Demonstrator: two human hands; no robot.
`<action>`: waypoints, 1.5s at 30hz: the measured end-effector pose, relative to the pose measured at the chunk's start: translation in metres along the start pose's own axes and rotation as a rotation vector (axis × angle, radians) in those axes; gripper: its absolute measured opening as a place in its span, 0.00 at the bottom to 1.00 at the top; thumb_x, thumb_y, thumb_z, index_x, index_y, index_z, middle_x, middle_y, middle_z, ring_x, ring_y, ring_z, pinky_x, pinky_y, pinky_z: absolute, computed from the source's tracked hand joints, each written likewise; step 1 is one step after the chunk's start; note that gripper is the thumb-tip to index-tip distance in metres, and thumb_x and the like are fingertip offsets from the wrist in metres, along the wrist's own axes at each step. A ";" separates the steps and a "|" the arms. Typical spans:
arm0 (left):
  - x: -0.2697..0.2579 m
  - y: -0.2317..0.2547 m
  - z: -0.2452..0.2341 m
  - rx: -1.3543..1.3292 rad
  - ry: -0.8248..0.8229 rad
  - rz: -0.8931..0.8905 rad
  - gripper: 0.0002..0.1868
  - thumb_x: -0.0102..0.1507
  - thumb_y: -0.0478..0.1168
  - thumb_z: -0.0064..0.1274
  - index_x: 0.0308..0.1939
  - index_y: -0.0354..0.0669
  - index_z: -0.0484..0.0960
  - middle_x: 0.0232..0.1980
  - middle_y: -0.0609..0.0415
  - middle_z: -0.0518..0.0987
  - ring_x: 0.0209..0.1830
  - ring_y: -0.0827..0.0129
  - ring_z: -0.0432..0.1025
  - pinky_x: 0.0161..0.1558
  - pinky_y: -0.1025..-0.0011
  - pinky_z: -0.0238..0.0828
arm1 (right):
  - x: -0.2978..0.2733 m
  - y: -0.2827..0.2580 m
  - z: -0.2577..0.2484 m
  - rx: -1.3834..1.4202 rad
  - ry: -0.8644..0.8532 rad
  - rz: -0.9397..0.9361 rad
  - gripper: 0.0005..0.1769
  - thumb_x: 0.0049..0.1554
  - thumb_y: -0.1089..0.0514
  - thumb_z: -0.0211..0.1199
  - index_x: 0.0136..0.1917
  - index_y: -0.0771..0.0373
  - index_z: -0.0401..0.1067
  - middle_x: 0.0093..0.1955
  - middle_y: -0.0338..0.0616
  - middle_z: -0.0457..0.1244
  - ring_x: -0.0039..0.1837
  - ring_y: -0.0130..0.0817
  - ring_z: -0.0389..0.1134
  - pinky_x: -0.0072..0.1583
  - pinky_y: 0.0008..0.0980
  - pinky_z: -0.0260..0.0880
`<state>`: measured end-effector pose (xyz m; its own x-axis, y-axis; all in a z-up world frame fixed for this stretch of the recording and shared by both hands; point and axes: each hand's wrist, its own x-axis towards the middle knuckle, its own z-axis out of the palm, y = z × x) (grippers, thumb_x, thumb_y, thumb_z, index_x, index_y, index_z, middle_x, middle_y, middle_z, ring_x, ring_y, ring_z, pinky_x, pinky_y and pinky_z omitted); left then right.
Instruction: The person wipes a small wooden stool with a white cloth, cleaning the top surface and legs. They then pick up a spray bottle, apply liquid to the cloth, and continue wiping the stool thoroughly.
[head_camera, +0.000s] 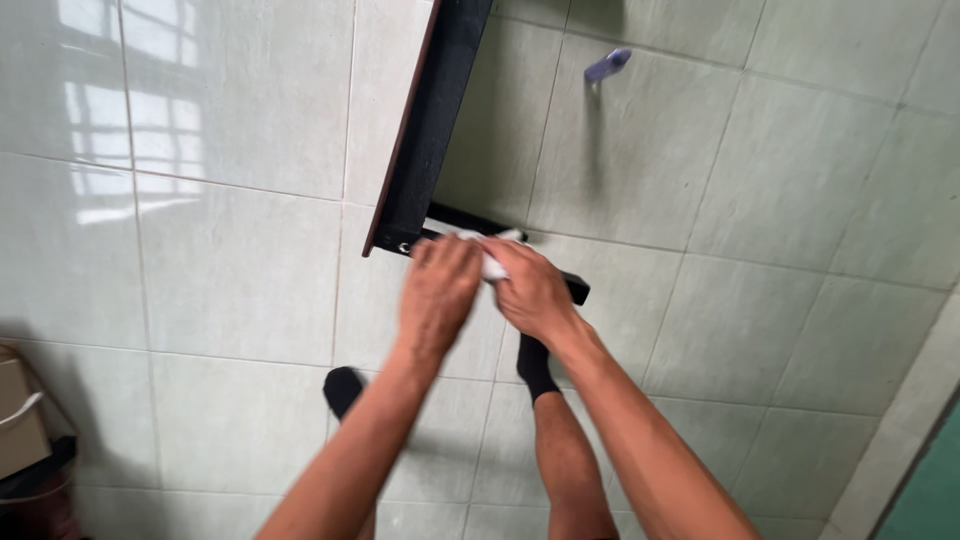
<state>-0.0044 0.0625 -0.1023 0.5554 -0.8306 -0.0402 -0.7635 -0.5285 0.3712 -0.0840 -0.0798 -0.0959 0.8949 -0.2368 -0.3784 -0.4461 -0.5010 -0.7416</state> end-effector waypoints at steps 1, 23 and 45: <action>0.000 0.018 0.009 -0.054 -0.009 0.000 0.14 0.60 0.34 0.50 0.48 0.35 0.82 0.51 0.50 0.80 0.58 0.61 0.73 0.59 0.60 0.64 | -0.014 0.009 -0.010 -0.004 -0.019 0.040 0.30 0.49 0.72 0.49 0.65 0.67 0.71 0.63 0.56 0.68 0.65 0.53 0.68 0.65 0.43 0.68; -0.052 -0.018 -0.028 -0.032 -0.095 -0.110 0.24 0.60 0.34 0.53 0.63 0.44 0.80 0.43 0.56 0.75 0.44 0.64 0.69 0.44 0.65 0.65 | -0.026 -0.028 0.051 -0.281 0.190 -0.190 0.34 0.50 0.72 0.61 0.71 0.69 0.67 0.78 0.53 0.56 0.81 0.51 0.53 0.79 0.52 0.51; -0.022 0.056 0.000 -0.321 -0.068 -0.433 0.24 0.58 0.32 0.60 0.59 0.43 0.83 0.44 0.47 0.81 0.43 0.57 0.76 0.46 0.62 0.73 | -0.026 0.016 -0.021 -0.070 -0.104 -0.087 0.25 0.58 0.65 0.59 0.70 0.66 0.68 0.71 0.54 0.63 0.73 0.50 0.62 0.74 0.45 0.59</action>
<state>-0.0598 0.0509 -0.0809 0.7660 -0.5640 -0.3085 -0.3244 -0.7534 0.5720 -0.1144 -0.0991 -0.0860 0.9222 -0.1040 -0.3726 -0.3616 -0.5739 -0.7348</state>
